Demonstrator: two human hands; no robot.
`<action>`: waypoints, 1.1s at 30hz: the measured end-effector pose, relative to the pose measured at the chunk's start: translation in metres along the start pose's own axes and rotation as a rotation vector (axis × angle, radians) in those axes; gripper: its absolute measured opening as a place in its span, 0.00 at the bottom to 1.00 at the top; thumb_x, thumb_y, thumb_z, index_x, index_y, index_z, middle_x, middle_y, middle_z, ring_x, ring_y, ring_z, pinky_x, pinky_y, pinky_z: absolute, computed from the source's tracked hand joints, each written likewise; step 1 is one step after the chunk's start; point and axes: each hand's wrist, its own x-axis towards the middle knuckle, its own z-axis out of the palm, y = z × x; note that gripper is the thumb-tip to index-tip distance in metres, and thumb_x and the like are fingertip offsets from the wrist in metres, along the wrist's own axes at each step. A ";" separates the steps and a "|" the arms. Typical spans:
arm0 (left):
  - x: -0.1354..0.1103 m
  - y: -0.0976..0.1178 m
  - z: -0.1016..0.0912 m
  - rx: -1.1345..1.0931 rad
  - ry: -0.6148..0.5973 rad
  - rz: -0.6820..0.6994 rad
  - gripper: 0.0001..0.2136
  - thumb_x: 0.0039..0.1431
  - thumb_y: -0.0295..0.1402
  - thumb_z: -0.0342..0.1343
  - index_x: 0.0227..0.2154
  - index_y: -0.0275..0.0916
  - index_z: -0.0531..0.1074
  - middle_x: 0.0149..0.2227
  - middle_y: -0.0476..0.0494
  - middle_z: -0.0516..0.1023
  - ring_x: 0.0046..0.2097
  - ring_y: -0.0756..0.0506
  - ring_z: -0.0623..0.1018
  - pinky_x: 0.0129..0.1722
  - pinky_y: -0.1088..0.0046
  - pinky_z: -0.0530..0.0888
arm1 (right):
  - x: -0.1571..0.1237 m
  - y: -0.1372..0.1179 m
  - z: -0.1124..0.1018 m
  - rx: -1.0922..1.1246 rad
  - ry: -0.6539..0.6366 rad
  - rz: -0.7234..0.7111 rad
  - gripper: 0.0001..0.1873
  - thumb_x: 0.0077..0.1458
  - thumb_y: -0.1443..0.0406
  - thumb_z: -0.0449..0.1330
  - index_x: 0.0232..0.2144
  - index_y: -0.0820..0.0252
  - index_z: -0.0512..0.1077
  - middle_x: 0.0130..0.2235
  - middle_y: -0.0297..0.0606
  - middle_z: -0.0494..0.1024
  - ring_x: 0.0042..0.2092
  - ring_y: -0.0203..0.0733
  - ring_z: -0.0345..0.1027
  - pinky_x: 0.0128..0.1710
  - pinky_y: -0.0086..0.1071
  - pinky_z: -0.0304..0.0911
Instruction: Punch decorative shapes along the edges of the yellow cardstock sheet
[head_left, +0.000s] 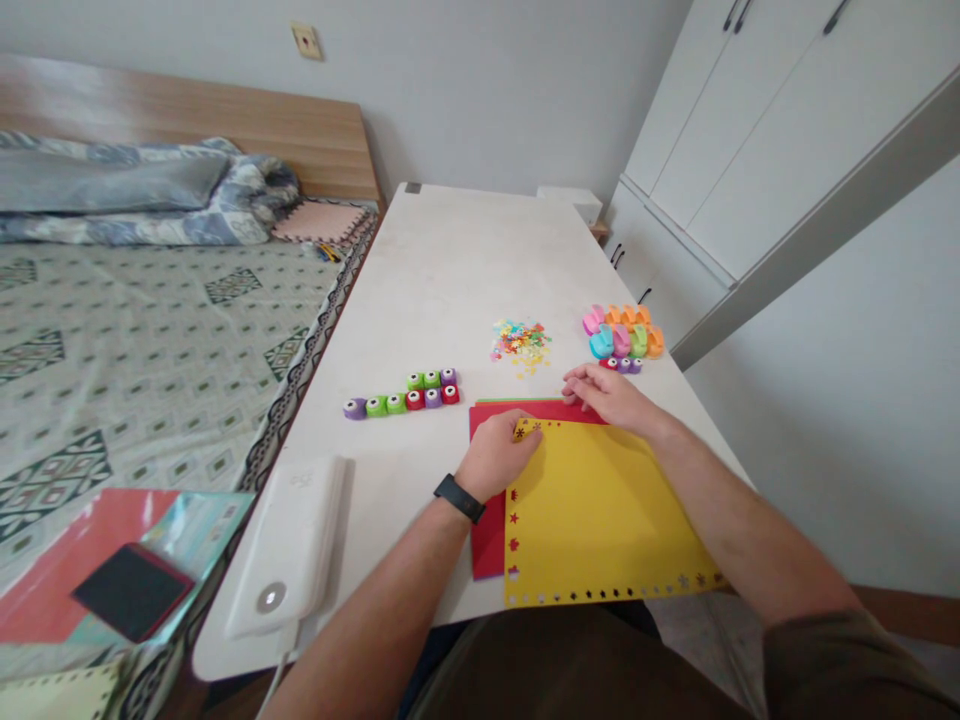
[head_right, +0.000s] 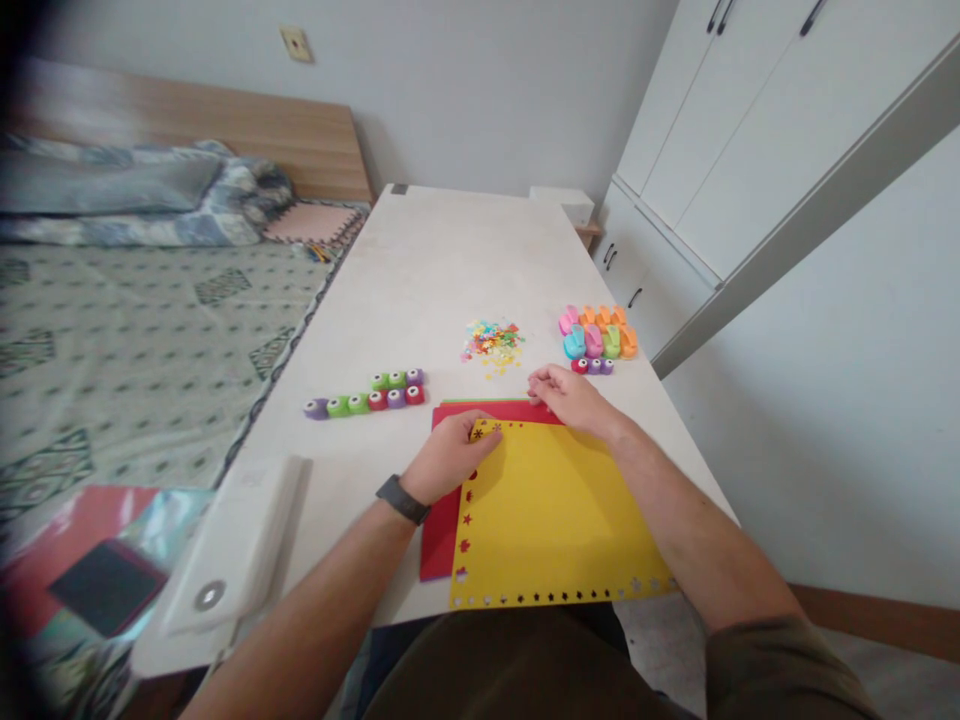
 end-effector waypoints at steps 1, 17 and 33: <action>0.000 0.000 0.000 0.000 -0.001 -0.003 0.10 0.62 0.39 0.55 0.36 0.38 0.78 0.33 0.44 0.82 0.33 0.45 0.78 0.30 0.73 0.69 | 0.004 -0.001 0.005 -0.016 -0.006 -0.006 0.18 0.65 0.50 0.58 0.45 0.57 0.73 0.43 0.42 0.82 0.43 0.44 0.78 0.39 0.36 0.72; -0.001 0.006 -0.004 0.020 0.008 -0.001 0.08 0.61 0.34 0.56 0.35 0.38 0.79 0.34 0.43 0.82 0.33 0.45 0.78 0.31 0.72 0.68 | 0.008 -0.005 0.019 0.015 0.038 -0.031 0.20 0.66 0.47 0.57 0.44 0.56 0.71 0.44 0.42 0.82 0.43 0.44 0.79 0.41 0.36 0.72; -0.005 0.010 -0.007 0.053 0.026 -0.004 0.07 0.61 0.34 0.56 0.30 0.39 0.76 0.28 0.46 0.79 0.30 0.46 0.77 0.30 0.72 0.66 | 0.000 -0.007 0.025 -0.080 -0.016 -0.028 0.19 0.65 0.48 0.58 0.44 0.54 0.75 0.42 0.39 0.83 0.43 0.44 0.77 0.45 0.39 0.72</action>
